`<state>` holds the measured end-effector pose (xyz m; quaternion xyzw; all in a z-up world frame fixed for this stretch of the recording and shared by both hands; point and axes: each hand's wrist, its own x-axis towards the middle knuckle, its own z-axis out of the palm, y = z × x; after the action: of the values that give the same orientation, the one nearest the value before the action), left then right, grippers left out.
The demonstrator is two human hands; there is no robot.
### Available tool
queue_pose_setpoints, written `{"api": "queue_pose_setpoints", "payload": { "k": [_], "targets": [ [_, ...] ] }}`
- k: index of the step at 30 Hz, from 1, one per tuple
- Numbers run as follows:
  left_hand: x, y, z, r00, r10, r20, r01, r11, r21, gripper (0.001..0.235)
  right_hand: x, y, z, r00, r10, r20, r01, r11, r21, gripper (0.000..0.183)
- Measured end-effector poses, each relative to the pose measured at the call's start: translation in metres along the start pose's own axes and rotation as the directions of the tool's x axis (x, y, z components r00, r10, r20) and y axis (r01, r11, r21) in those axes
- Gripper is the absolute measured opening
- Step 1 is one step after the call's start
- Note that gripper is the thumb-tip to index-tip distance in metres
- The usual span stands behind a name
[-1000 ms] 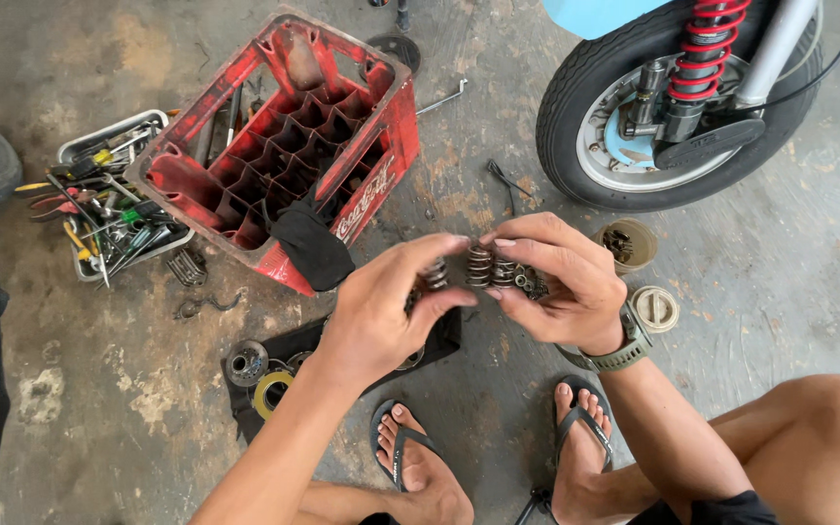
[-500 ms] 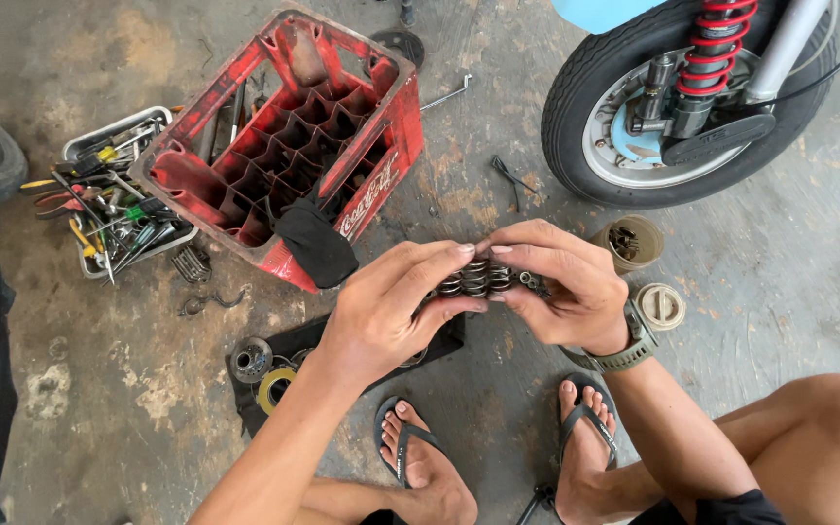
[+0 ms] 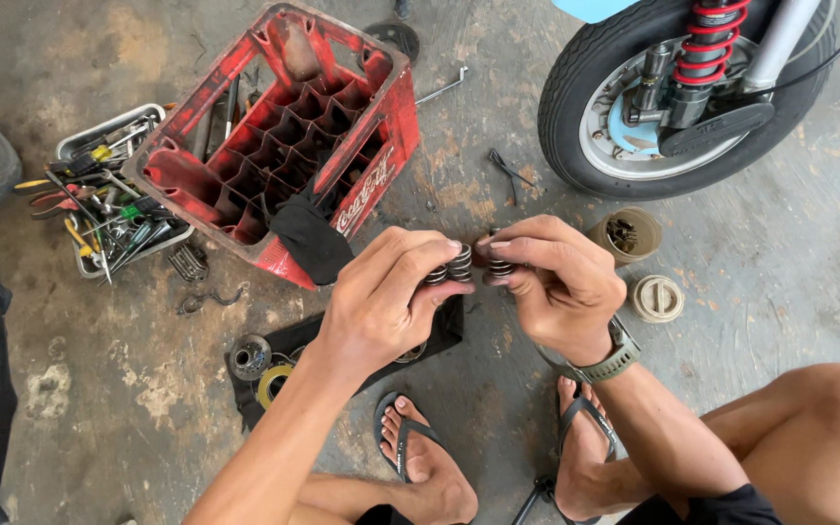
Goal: The person sits on a low stool and organizes small mechanical parts, including springs, washers, and metal discs, on a black cloth. They pick up items from a plastic container and the floor, sort them by type, and place them into neat piles.
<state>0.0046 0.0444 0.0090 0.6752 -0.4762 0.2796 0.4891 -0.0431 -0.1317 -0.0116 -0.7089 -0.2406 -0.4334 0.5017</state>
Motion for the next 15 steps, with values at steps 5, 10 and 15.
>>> {"api": "queue_pose_setpoints", "payload": {
  "k": [5,10,15],
  "targets": [
    [0.004,0.001,0.003,1.000,-0.010,-0.014,0.010,1.000,-0.006,0.026,0.004,-0.002,0.000,1.000,0.029,-0.012,-0.029,0.998,-0.062,0.035],
    [0.006,0.007,-0.005,0.982,-0.146,0.123,0.156,0.985,-0.077,0.037,0.008,0.003,-0.012,0.996,0.052,0.073,-0.051,0.999,-0.007,0.031],
    [0.003,0.005,-0.007,0.941,-0.172,0.293,0.172,0.985,0.026,0.045,0.024,0.000,-0.029,0.964,-0.003,0.265,0.027,0.996,-0.086,0.032]
  ]
}}
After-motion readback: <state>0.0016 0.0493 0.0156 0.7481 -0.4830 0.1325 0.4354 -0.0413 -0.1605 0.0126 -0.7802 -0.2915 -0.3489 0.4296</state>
